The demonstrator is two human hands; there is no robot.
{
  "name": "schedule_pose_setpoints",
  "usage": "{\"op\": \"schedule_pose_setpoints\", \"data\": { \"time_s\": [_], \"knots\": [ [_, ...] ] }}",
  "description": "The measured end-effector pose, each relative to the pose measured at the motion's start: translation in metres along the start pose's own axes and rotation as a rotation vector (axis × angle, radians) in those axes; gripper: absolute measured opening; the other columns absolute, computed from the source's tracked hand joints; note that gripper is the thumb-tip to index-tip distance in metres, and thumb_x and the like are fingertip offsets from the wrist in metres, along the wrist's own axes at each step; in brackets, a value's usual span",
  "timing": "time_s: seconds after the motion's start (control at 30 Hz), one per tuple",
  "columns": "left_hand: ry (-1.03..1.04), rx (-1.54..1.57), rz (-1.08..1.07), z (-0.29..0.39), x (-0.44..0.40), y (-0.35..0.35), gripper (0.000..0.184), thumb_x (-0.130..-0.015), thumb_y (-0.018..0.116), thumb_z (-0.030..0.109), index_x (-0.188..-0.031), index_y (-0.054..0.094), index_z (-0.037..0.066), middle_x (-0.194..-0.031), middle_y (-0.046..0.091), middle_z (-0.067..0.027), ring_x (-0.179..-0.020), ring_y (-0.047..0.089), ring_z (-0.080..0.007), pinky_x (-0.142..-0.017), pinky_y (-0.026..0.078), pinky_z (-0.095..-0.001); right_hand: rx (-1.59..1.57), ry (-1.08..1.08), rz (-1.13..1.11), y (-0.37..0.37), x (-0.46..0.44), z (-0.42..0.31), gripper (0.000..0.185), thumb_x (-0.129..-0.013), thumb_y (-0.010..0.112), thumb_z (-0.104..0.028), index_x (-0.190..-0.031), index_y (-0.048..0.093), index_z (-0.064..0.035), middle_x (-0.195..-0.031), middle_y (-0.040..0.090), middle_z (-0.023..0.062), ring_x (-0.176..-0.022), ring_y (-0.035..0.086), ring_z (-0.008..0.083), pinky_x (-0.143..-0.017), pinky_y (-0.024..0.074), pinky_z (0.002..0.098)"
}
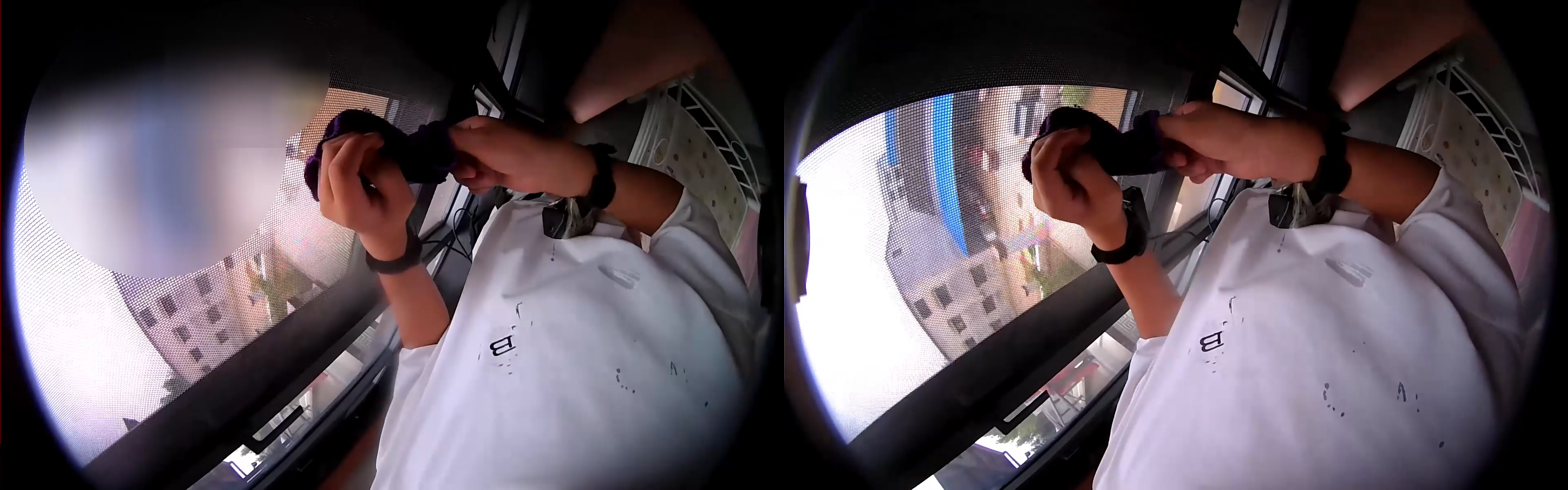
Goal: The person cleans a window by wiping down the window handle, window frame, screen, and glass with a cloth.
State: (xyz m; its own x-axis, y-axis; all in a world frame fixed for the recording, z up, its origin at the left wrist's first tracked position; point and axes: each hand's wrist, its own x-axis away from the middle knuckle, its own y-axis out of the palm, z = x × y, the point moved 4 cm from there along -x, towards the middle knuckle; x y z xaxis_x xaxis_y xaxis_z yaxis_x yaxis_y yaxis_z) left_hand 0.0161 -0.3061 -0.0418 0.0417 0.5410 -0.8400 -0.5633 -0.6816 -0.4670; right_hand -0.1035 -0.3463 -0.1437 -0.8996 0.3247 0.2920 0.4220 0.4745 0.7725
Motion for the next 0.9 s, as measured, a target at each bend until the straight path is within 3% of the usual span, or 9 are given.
{"op": "schedule_pose_setpoints", "data": {
  "time_s": [0.07,0.17,0.27,0.3,0.33,0.4,0.43,0.53,0.9],
  "knots": [
    [0.011,-0.020,-0.029,0.000,0.001,0.002,0.020,-0.068,0.047,-0.008,-0.086,0.057,-0.003,-0.070,0.059,-0.0114,-0.056,0.056,-0.0196,-0.049,0.043,-0.0251,0.208,-0.089,0.162,-0.001,-0.010,0.009,0.031,-0.093,0.044,-0.027,-0.072,0.051,-0.0057,-0.057,0.046,0.0015,-0.045,0.037,0.0099,-0.043,0.0297,0.0237],
    [0.025,-0.053,-0.071,0.000,-0.002,0.011,0.020,-0.070,0.047,-0.007,-0.087,0.057,-0.002,-0.071,0.059,-0.0112,-0.058,0.057,-0.0210,-0.050,0.045,-0.0267,0.556,-0.236,0.008,0.011,-0.009,0.006,0.036,-0.094,0.042,-0.032,-0.077,0.054,-0.0021,-0.060,0.050,0.0034,-0.053,0.050,0.0128,-0.051,0.0411,0.0268],
    [0.020,-0.075,-0.081,0.002,0.000,0.008,0.020,-0.072,0.046,-0.008,-0.088,0.057,-0.001,-0.071,0.059,-0.0111,-0.060,0.058,-0.0222,-0.052,0.046,-0.0283,0.666,-0.367,-0.062,0.013,-0.015,0.020,0.031,-0.096,0.045,-0.028,-0.078,0.056,-0.0049,-0.060,0.051,-0.0003,-0.053,0.048,0.0068,-0.049,0.0401,0.0235],
    [0.020,-0.091,-0.068,0.005,0.001,0.006,0.020,-0.073,0.046,-0.008,-0.088,0.057,-0.001,-0.072,0.060,-0.0111,-0.061,0.059,-0.0226,-0.053,0.047,-0.0291,0.750,-0.393,-0.021,0.017,-0.006,0.013,0.023,-0.093,0.050,-0.024,-0.082,0.057,-0.0049,-0.059,0.053,0.0036,-0.052,0.054,0.0144,-0.052,0.0442,0.0288],
    [0.022,-0.089,-0.058,0.010,0.002,0.003,0.020,-0.073,0.046,-0.008,-0.088,0.057,-0.001,-0.072,0.060,-0.0111,-0.061,0.059,-0.0226,-0.053,0.047,-0.0291,0.760,-0.394,-0.020,0.020,-0.002,0.016,0.023,-0.093,0.050,-0.024,-0.082,0.057,-0.0049,-0.059,0.053,0.0036,-0.052,0.054,0.0144,-0.052,0.0442,0.0288],
    [0.020,-0.085,-0.037,0.011,0.005,0.000,0.020,-0.074,0.045,-0.008,-0.088,0.057,-0.001,-0.072,0.060,-0.0110,-0.061,0.059,-0.0225,-0.053,0.047,-0.0292,1.191,-0.708,0.060,0.025,0.001,0.015,0.033,-0.093,0.046,-0.033,-0.085,0.061,-0.0046,-0.073,0.063,0.0136,-0.069,0.063,0.0275,-0.062,0.0496,0.0383],
    [0.004,-0.071,-0.027,0.010,0.007,-0.001,0.020,-0.073,0.046,-0.008,-0.088,0.057,-0.001,-0.073,0.061,-0.0109,-0.062,0.060,-0.0216,-0.053,0.048,-0.0291,1.304,-0.784,0.082,0.028,0.000,0.019,0.030,-0.092,0.048,-0.031,-0.083,0.061,-0.0055,-0.073,0.063,0.0154,-0.069,0.063,0.0330,-0.061,0.0508,0.0429],
    [-0.023,-0.042,-0.044,0.008,0.015,-0.006,0.021,-0.072,0.046,-0.008,-0.087,0.057,-0.001,-0.073,0.061,-0.0107,-0.062,0.060,-0.0212,-0.054,0.048,-0.0284,1.390,-0.866,0.067,0.024,-0.012,0.033,0.029,-0.091,0.049,-0.029,-0.079,0.061,-0.0058,-0.066,0.062,0.0139,-0.061,0.062,0.0329,-0.056,0.0511,0.0430],
    [-0.154,0.016,-0.025,0.003,0.021,-0.010,0.023,-0.069,0.046,-0.011,-0.086,0.058,-0.001,-0.073,0.062,-0.0096,-0.061,0.060,-0.0175,-0.055,0.047,-0.0255,1.781,-0.730,-0.110,0.018,-0.013,0.048,0.032,-0.090,0.053,-0.029,-0.070,0.059,-0.0040,-0.056,0.059,0.0128,-0.055,0.062,0.0293,-0.050,0.0506,0.0390]
  ]
}}
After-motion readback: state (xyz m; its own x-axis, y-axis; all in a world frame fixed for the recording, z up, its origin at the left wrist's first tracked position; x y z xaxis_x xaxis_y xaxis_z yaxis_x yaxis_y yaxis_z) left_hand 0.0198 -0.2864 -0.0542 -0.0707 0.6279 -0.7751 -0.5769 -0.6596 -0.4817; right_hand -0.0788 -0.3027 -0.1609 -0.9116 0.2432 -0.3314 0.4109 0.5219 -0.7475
